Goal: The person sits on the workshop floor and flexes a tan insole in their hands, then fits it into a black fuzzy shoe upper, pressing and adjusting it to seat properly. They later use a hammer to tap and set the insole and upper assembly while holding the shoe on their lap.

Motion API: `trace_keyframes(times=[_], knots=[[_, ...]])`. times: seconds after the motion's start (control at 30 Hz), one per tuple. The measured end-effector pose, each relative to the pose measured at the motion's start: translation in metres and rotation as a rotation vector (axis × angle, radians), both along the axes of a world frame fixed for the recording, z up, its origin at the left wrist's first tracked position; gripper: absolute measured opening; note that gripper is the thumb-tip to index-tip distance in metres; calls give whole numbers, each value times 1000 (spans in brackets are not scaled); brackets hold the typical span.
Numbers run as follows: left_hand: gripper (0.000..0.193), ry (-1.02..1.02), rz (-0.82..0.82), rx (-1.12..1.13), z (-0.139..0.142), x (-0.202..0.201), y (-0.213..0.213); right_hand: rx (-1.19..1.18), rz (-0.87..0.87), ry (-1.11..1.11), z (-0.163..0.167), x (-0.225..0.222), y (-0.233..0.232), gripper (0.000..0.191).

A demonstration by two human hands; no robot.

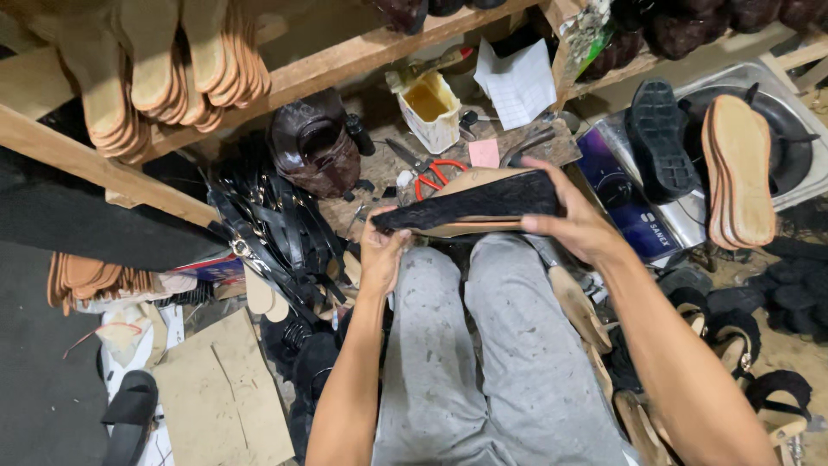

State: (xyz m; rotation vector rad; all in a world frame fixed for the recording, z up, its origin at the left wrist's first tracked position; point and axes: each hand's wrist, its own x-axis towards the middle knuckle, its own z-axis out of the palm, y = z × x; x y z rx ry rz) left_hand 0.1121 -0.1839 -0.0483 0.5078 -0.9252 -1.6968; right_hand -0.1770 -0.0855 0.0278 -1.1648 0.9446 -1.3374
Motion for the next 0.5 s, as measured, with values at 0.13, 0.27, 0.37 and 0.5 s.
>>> trace_keyframes(times=[0.13, 0.27, 0.37, 0.5], knots=[[56, 109, -4, 51, 13, -10, 9, -264, -148, 307, 72, 35, 35, 107], [46, 373, -115, 85, 40, -41, 44, -568, -424, 704, 121, 68, 66, 97], [50, 404, -271, 325, 62, -37, 89, -589, -433, 865, 134, 80, 79, 102], [53, 258, -229, 471, 78, -34, 112, -547, -254, 825, 129, 94, 93, 95]])
